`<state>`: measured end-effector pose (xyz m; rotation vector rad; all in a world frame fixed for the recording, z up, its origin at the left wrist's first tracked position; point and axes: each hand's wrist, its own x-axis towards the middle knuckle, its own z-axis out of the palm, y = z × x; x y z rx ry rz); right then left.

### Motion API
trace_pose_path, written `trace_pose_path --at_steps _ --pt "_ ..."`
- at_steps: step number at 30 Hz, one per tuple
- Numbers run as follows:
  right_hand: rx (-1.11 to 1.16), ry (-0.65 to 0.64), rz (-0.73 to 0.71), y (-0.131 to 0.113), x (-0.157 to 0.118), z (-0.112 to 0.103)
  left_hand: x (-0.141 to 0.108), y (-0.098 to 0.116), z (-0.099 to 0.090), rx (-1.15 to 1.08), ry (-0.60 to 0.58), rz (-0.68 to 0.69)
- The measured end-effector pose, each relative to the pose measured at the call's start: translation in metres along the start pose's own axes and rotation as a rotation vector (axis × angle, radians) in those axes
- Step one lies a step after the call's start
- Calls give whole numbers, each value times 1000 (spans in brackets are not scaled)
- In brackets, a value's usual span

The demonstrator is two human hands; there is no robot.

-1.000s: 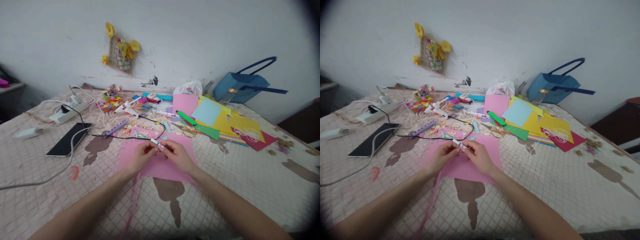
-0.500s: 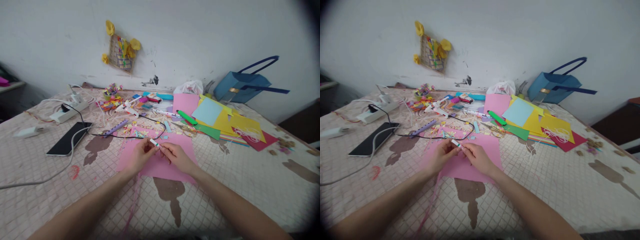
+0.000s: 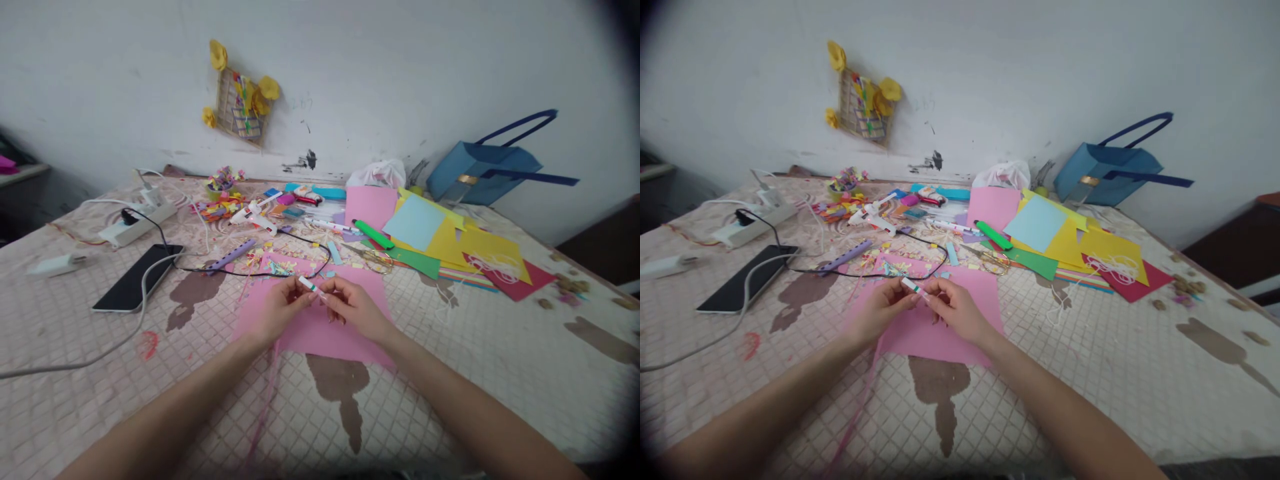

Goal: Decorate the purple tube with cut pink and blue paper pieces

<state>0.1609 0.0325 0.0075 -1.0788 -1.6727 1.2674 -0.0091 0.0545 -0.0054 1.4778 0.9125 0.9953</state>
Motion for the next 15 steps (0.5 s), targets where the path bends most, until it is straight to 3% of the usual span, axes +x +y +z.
trace_pose_path --at_steps 15 --pt "128 -86 135 -1 1 -3 1 -2 -2 -44 -99 16"
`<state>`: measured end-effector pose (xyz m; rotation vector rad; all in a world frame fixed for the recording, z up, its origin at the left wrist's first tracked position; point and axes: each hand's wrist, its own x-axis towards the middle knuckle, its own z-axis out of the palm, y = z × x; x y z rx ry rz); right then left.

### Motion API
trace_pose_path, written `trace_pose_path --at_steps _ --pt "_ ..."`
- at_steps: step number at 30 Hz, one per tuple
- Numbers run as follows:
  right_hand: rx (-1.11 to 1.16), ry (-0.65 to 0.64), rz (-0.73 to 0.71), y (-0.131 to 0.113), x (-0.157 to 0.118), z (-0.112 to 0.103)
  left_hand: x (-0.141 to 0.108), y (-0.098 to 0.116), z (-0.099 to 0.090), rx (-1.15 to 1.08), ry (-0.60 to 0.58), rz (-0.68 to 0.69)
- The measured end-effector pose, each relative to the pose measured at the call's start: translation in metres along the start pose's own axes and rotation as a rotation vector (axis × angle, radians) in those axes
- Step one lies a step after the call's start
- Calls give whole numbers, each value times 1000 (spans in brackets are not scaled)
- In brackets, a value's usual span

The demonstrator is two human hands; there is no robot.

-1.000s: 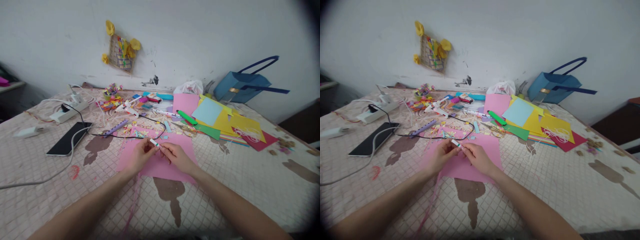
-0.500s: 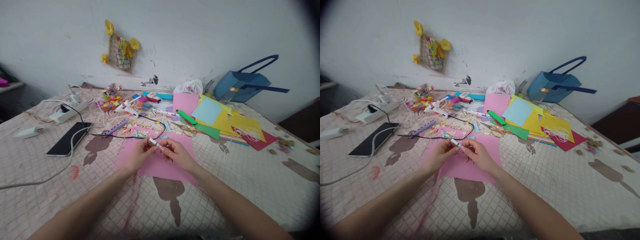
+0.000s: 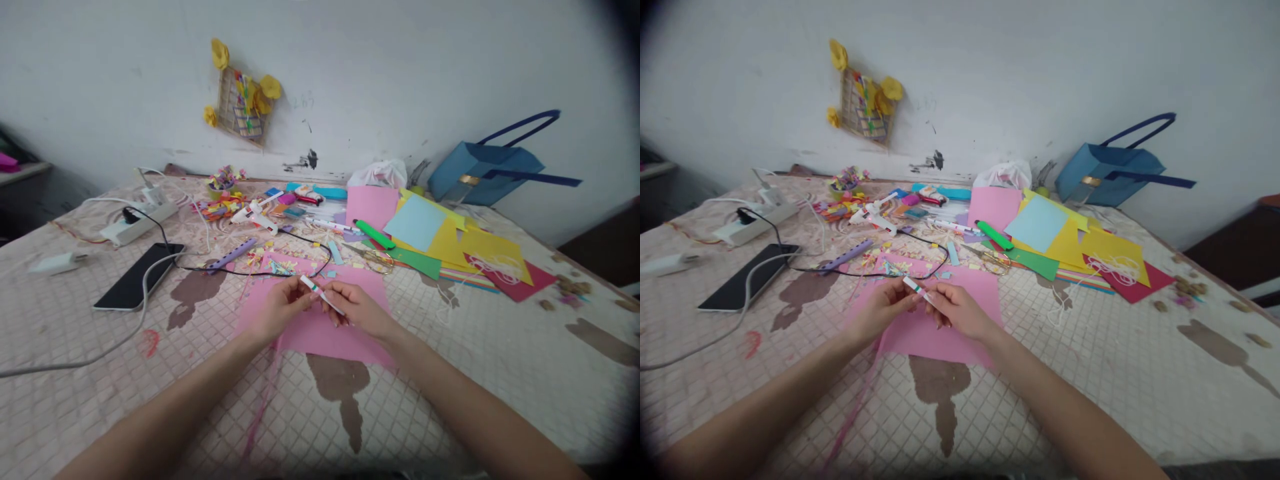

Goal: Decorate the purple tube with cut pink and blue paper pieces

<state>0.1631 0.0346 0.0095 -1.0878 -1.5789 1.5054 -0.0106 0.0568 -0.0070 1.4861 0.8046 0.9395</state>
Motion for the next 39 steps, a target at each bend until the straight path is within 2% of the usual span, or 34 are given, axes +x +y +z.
trace_pose_path --at_steps 4,10,17,24,34,39 --pt "15 24 31 1 0 0 -1 1 1 -7 4 -12" --pt "67 -5 -6 3 1 0 0 2 0 -9 42 -22" --pt "67 24 18 5 2 -3 0 3 -3 -35 -23 -38" --pt "94 0 18 8 4 -4 -1 1 -1 -84 3 -58" --pt "14 8 4 8 3 -1 -1 0 1 -111 3 -46" --pt "-68 41 -62 8 1 4 -1 -1 2 -71 35 -43"
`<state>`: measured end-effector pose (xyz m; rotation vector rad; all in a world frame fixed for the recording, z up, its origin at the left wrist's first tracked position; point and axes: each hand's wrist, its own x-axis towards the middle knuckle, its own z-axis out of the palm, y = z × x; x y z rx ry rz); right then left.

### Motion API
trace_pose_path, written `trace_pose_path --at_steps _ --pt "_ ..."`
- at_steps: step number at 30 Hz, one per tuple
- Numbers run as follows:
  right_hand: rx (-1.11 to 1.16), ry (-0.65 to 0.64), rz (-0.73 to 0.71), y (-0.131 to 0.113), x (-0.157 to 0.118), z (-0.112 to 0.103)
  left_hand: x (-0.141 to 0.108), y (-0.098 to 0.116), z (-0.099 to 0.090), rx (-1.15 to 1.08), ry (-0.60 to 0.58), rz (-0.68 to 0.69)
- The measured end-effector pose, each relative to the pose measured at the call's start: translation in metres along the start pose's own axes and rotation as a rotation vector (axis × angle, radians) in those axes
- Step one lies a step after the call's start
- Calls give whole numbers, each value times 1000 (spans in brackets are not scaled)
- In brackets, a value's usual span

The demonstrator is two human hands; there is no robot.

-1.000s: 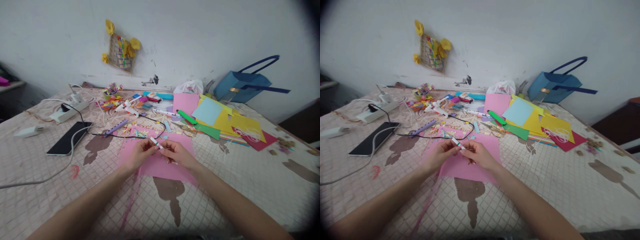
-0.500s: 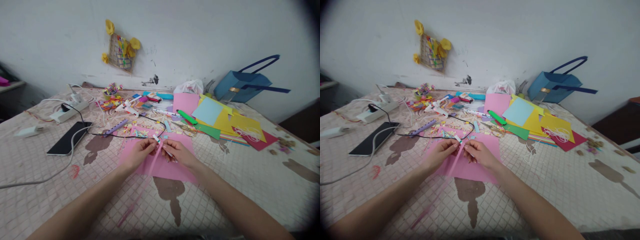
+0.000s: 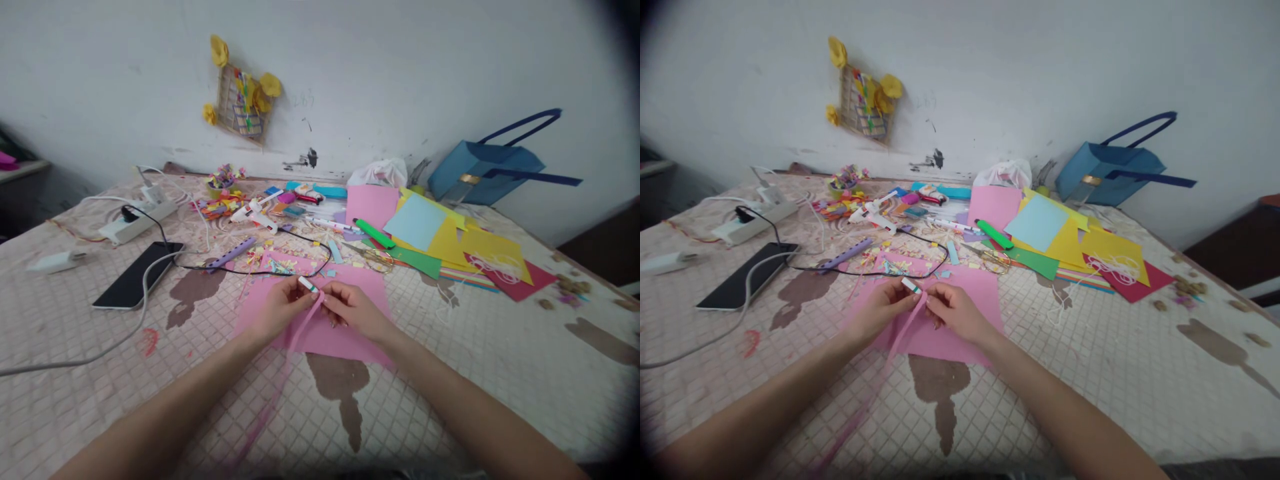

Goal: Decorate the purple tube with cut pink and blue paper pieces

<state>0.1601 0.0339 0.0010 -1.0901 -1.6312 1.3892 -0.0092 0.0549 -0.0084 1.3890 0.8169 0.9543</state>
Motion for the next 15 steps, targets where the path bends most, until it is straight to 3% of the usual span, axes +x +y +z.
trace_pose_path --at_steps 15 --pt "-406 193 -176 1 -4 10 -3 1 4 122 111 4"
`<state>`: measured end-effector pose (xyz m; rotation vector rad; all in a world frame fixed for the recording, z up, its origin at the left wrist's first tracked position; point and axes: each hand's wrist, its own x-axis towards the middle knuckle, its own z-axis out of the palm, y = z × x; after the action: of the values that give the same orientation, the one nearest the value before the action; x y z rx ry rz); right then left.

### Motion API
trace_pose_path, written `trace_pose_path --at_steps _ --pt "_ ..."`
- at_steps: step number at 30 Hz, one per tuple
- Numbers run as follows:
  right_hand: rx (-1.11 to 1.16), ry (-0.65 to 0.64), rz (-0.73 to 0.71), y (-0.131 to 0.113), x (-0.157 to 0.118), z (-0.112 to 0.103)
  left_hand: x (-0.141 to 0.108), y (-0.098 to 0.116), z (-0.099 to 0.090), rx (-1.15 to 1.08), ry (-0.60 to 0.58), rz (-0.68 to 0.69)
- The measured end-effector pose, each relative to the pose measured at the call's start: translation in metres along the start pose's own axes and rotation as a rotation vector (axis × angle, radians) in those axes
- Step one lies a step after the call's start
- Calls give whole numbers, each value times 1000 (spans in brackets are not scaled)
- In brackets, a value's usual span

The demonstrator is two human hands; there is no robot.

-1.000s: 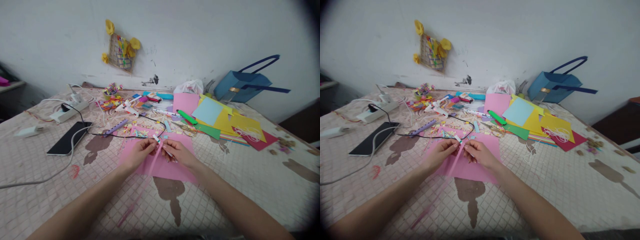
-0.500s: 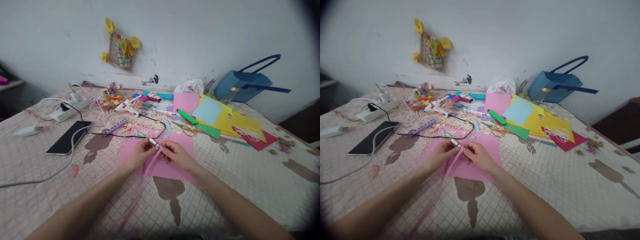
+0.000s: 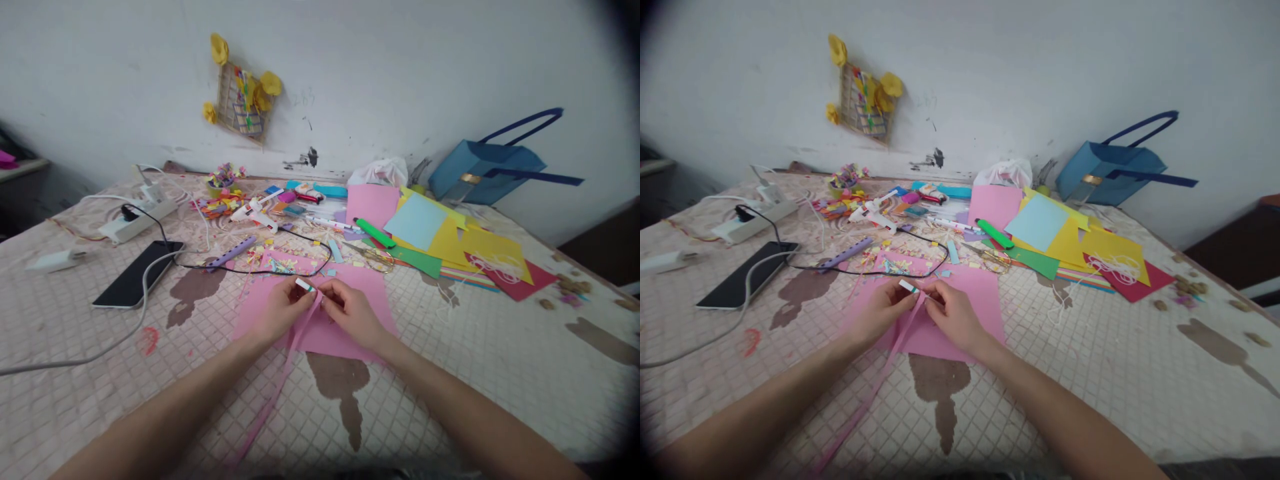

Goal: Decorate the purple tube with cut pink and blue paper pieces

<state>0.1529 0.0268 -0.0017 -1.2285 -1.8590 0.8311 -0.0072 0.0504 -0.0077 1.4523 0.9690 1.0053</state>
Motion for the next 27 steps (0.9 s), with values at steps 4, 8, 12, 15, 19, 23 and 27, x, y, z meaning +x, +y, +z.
trace_pose_path --at_steps 4,8,12,15,19,23,27 --pt "-21 58 -30 -1 -1 2 0 3 1 -47 18 -29" --pt "-94 104 -103 -1 -1 3 1 3 1 -134 17 -60" --pt "-140 110 -155 -1 0 3 1 1 2 -178 5 -80" --pt "-151 136 -184 -2 0 2 1 0 1 -145 33 -81" --pt "-149 247 -176 -7 -2 1 3 -2 -2 -147 90 -53" --pt "90 27 55 -11 -4 6 3 0 -1 -142 137 12" --pt "355 -113 233 -13 -4 16 2 3 0 -69 138 54"
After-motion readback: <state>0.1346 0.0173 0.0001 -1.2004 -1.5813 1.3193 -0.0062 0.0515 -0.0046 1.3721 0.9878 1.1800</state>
